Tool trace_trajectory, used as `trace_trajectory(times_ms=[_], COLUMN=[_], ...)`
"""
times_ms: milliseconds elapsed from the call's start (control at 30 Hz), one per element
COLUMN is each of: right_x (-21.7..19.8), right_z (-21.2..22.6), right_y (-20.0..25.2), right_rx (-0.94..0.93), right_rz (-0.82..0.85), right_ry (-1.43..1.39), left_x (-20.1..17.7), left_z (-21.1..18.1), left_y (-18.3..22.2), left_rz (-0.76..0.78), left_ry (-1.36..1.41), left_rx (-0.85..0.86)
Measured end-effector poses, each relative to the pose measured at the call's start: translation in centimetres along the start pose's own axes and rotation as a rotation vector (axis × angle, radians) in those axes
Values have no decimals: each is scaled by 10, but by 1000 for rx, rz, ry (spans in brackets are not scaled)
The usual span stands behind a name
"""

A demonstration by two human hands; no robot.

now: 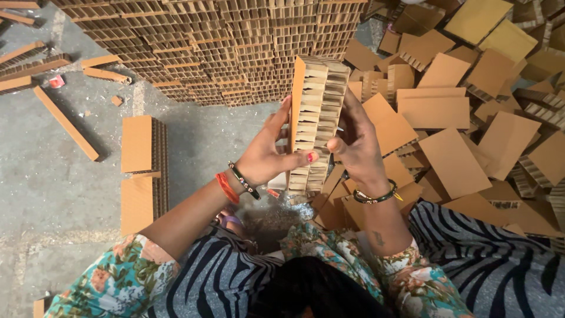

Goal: The person applies glue from a bucket to the edges of honeycomb cardboard pieces using a white foam applicator and then presses the pieces together to assemble structural packaging components.

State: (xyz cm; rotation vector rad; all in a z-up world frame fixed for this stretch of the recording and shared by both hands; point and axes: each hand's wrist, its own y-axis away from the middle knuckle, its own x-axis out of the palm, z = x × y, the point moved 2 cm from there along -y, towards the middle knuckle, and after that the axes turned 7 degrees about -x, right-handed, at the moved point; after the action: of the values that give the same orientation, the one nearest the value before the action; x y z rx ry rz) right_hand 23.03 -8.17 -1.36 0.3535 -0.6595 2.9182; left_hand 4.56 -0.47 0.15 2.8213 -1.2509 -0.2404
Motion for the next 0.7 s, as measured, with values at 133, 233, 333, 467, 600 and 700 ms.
trace_trajectory(times_ms=[133,233,333,467,600,700], right_x=[0,-1,0,0,4,4], right_z=[-3,-3,-6,-9,-9,-9], right_y=[2,3,3,2,0,-2], right_rx=[-1,7,-2,11,0,0], right_rz=[-4,5,9,15,28,46], right_ry=[22,18,35,25,43,57], left_x=[0,0,-1,-3,-6,-6], left_z=[-2,-5,-3,7,14,16], left_y=[0,0,-1,-2,-3,-4], left_rz=[-27,-24,-30,-40,-36,46], left_ry=[-70,-62,-99,-117,-172,160], left_rx=[4,-25,-12,18,151,-48])
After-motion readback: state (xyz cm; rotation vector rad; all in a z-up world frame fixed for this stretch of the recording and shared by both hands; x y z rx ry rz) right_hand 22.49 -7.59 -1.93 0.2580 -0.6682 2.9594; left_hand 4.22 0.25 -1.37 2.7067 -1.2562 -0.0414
